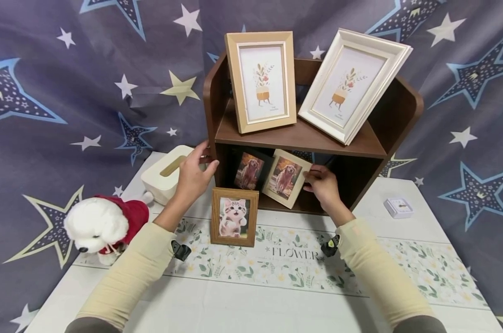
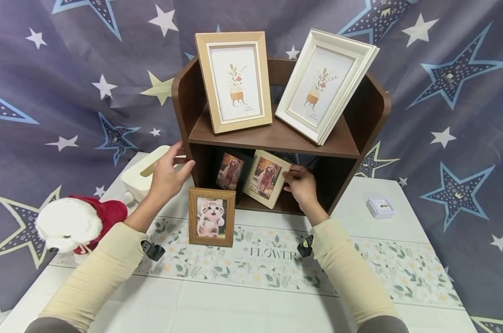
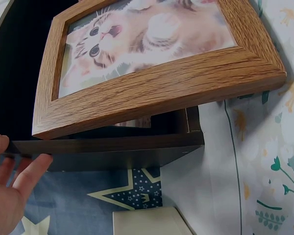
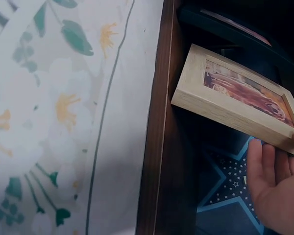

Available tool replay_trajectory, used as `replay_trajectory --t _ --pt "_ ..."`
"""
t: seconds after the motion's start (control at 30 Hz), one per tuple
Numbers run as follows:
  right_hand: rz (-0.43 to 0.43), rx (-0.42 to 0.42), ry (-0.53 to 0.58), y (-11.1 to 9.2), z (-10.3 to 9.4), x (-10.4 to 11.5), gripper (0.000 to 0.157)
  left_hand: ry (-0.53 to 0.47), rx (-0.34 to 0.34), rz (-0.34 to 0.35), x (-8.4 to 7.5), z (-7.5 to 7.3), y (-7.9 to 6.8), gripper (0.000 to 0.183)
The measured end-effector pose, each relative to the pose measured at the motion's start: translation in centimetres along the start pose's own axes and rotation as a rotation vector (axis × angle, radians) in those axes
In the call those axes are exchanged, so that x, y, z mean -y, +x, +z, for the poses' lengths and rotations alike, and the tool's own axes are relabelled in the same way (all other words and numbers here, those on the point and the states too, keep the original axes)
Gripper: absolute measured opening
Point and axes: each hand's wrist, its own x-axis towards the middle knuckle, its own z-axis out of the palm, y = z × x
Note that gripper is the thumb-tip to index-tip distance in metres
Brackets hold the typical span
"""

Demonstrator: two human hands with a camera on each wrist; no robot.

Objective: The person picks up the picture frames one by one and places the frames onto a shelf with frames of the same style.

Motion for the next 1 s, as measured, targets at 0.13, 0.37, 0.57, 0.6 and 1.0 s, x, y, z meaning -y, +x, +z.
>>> replay_trajectory --t 0.13,0.37,0.57,0.6,1.0 --pt "0.005 -0.002 -0.043 -0.3 -0.5 -0.1 0.038 0.003 0.004 -0.001 0.0 0.1 0.0 0.054" --pt "-0.020 -0.010 -0.037 -1.0 -1.0 0.7 0.038 0.019 -0.003 -0.003 -0.1 0.1 0.1 0.054" --pt "-0.012 -0.008 -0.032 -1.9 -0.9 1.6 0.038 0.019 0.001 -0.010 0.0 0.0 0.0 0.054" --pt "-0.015 -0.005 -0.032 -2.1 -0.9 1.7 0.037 0.018 0.002 -0.011 0.0 0.0 0.0 0.054" --pt "-0.056 0.061 0.027 -4.0 0.1 3.3 0.033 0.020 0.003 -0.014 0.0 0.0 0.0 0.054"
